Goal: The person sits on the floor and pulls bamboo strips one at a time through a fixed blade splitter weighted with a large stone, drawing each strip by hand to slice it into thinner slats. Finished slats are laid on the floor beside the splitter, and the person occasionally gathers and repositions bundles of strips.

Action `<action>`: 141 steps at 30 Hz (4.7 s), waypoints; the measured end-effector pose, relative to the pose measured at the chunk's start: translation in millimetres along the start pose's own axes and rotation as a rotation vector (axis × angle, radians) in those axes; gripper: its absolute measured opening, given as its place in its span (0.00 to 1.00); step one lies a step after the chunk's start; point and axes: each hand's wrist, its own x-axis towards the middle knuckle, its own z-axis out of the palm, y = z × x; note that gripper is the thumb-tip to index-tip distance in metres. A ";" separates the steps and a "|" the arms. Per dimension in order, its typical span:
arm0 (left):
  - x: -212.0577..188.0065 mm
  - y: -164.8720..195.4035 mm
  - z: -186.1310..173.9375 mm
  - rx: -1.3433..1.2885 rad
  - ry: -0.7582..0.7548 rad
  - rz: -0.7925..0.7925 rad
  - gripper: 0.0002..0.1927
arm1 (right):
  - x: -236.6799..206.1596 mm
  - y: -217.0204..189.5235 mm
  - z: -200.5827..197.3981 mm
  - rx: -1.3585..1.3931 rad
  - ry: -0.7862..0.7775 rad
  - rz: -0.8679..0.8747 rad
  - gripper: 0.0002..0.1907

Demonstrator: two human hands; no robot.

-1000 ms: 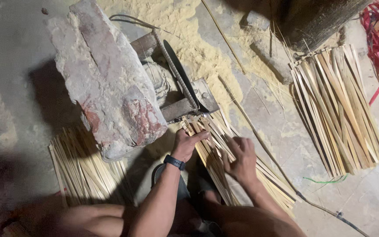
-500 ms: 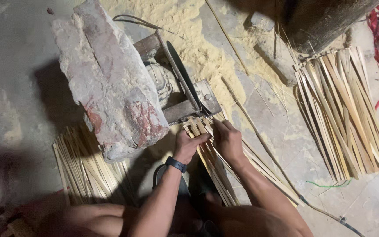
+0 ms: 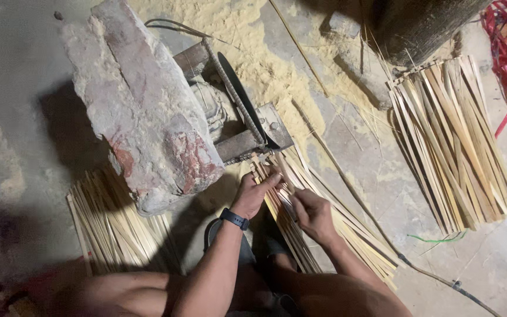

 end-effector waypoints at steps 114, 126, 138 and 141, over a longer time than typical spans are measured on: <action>6.8 -7.0 -1.1 0.022 0.024 -0.017 0.13 | 8.9 -1.7 -3.6 -0.364 -0.027 -0.057 0.11; 9.4 -12.3 -4.9 0.056 0.066 0.007 0.16 | 56.0 0.2 3.3 -0.382 -0.045 -0.182 0.15; 3.6 -12.5 -1.5 0.119 0.103 0.030 0.16 | 6.9 39.2 5.0 -0.280 -0.069 0.018 0.13; 6.9 -16.5 -8.3 0.154 0.144 -0.001 0.16 | 39.7 27.4 12.8 -0.377 0.063 -0.172 0.11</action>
